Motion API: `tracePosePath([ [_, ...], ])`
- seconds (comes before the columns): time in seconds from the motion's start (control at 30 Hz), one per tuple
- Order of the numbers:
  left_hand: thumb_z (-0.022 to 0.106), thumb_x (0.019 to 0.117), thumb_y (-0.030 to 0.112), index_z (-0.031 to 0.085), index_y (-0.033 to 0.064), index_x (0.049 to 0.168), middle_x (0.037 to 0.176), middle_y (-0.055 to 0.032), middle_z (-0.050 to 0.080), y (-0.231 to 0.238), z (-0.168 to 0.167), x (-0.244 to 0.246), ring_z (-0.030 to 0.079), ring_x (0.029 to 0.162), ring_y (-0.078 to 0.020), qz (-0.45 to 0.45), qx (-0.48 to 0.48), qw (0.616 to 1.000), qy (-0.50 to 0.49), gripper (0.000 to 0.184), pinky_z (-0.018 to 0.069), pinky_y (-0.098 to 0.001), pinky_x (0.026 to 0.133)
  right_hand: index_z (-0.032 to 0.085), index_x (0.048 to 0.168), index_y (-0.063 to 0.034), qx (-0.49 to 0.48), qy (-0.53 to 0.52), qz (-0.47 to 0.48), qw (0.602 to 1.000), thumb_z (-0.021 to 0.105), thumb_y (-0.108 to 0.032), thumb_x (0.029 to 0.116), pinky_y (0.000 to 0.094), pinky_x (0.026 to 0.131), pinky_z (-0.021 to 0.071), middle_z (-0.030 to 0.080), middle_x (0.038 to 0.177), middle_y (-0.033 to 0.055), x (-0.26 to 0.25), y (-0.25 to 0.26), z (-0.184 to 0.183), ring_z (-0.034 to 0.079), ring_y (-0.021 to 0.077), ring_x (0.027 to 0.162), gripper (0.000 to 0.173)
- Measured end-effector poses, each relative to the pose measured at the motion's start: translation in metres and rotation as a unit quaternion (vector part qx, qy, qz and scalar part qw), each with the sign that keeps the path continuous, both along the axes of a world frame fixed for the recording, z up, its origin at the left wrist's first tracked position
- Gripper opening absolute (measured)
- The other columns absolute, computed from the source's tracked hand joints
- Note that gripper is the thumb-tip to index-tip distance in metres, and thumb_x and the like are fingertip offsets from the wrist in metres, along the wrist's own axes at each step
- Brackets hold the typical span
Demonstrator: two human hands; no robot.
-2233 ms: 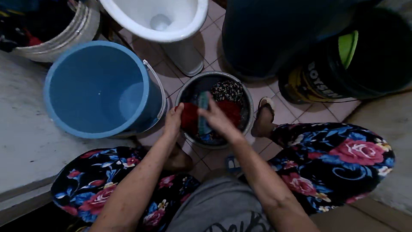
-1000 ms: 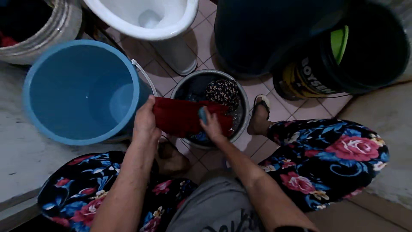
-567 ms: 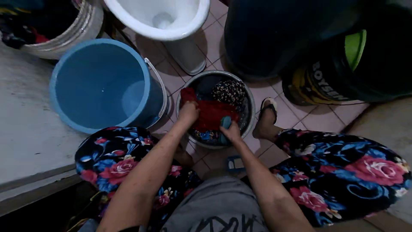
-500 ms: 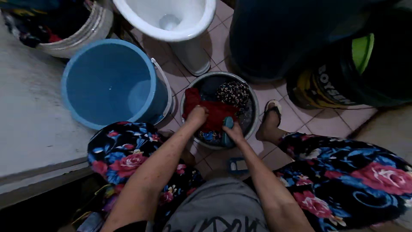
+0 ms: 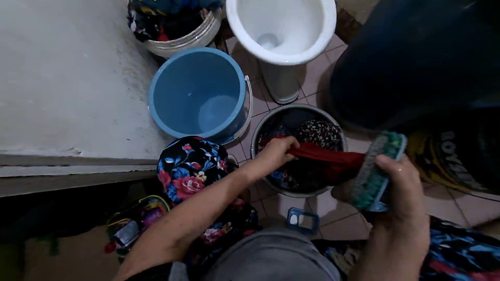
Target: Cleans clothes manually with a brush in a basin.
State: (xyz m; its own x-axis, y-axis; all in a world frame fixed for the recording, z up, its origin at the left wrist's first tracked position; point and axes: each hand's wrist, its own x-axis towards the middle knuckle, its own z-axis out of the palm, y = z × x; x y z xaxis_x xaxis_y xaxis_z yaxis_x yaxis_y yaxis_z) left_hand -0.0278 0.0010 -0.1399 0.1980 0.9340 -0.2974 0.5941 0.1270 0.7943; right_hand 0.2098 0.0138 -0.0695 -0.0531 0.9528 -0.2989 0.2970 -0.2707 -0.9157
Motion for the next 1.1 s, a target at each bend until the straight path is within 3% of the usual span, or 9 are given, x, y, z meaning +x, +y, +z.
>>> tracePosePath([
  [0.13,0.060,0.1044,0.021,0.072,-0.0030,0.108,0.101,-0.0188,0.071,-0.021,-0.005,-0.002,0.067,0.095,-0.0284,0.069,-0.038,0.996,-0.051,0.027,0.0523,-0.0482,0.090,0.051,0.139,-0.0072,-0.034,-0.081,-0.031,0.996,0.056,-0.043,0.1009,0.0352,0.073,0.0568,0.065,0.106,0.0071,-0.007,0.030,-0.059,0.064,0.0119,0.083,0.052],
  [0.2,0.052,0.1083,0.026,0.070,-0.0036,0.111,0.108,-0.0223,0.068,-0.022,-0.032,-0.004,0.065,0.102,-0.0334,0.153,-0.111,0.980,-0.071,0.034,0.0491,-0.0541,0.094,0.055,0.137,0.0007,-0.100,-0.122,-0.028,0.987,0.056,-0.044,0.1038,0.0530,0.085,0.0538,0.066,0.114,0.0228,-0.023,0.036,-0.099,0.066,0.0312,0.095,0.055],
  [0.3,0.044,0.1111,0.030,0.061,-0.0045,0.127,0.126,-0.0265,0.062,-0.023,-0.052,-0.006,0.059,0.117,-0.0366,0.264,-0.202,0.934,-0.128,0.041,0.0447,-0.0562,0.102,0.055,0.137,0.0039,-0.161,-0.140,0.003,0.977,0.054,-0.044,0.1060,0.0561,0.093,0.0509,0.065,0.117,0.0276,-0.045,0.021,-0.123,0.065,0.0372,0.103,0.057],
  [0.43,0.042,0.1112,0.031,0.056,-0.0001,0.134,0.120,-0.0188,0.063,-0.020,-0.051,-0.013,0.061,0.105,-0.0250,0.363,-0.234,0.885,-0.176,0.041,0.0507,-0.0454,0.092,0.026,0.162,-0.0070,-0.017,-0.083,0.132,0.988,0.061,-0.017,0.1026,0.0560,0.099,0.0534,0.054,0.142,0.0288,-0.114,-0.017,-0.116,0.063,0.0406,0.120,0.069],
  [0.53,0.040,0.1112,0.031,0.055,0.0032,0.133,0.110,-0.0145,0.063,-0.021,-0.054,-0.022,0.062,0.093,-0.0211,0.449,-0.243,0.838,-0.191,0.038,0.0533,-0.0411,0.081,0.049,0.154,-0.0146,0.102,-0.091,0.151,0.979,0.053,0.010,0.0960,0.0560,0.087,0.0569,0.058,0.131,0.0314,-0.140,-0.030,-0.154,0.066,0.0457,0.106,0.063],
  [0.67,0.049,0.1091,0.030,0.061,-0.0008,0.121,0.101,-0.0136,0.065,-0.018,-0.054,-0.025,0.062,0.088,-0.0183,0.346,-0.201,0.904,-0.149,0.035,0.0526,-0.0396,0.082,0.060,0.136,0.0081,0.035,-0.034,0.178,0.983,0.044,0.001,0.1028,0.0478,0.110,0.0449,0.058,0.136,0.0308,-0.126,-0.028,-0.157,0.058,0.0389,0.128,0.037],
  [0.83,0.052,0.1081,0.026,0.063,-0.0010,0.116,0.102,-0.0127,0.064,-0.018,-0.059,-0.015,0.061,0.089,-0.0175,0.236,-0.177,0.947,-0.127,0.030,0.0512,-0.0402,0.083,0.067,0.109,0.0100,0.105,-0.043,0.175,0.978,0.046,-0.005,0.1038,0.0487,0.095,0.0531,0.064,0.116,0.0264,-0.118,-0.012,-0.167,0.064,0.0365,0.108,0.027],
  [0.97,0.049,0.1093,0.022,0.063,-0.0038,0.122,0.117,-0.0227,0.065,-0.021,-0.056,-0.006,0.062,0.108,-0.0313,0.143,-0.212,0.965,-0.065,0.032,0.0477,-0.0525,0.097,0.063,0.127,0.0090,-0.055,-0.209,0.227,0.950,0.046,-0.016,0.1095,0.0591,0.106,0.0464,0.061,0.134,0.0285,-0.085,0.013,-0.171,0.060,0.0432,0.125,0.035],
  [1.1,0.053,0.1071,0.037,0.062,-0.0013,0.128,0.116,-0.0263,0.066,-0.018,-0.049,-0.005,0.063,0.111,-0.0420,0.074,-0.225,0.969,0.073,0.045,0.0458,-0.0629,0.097,0.062,0.126,0.0094,0.016,-0.274,0.167,0.947,0.050,0.006,0.0992,0.0545,0.107,0.0475,0.061,0.132,0.0299,-0.085,0.037,-0.168,0.058,0.0435,0.127,0.030],
])
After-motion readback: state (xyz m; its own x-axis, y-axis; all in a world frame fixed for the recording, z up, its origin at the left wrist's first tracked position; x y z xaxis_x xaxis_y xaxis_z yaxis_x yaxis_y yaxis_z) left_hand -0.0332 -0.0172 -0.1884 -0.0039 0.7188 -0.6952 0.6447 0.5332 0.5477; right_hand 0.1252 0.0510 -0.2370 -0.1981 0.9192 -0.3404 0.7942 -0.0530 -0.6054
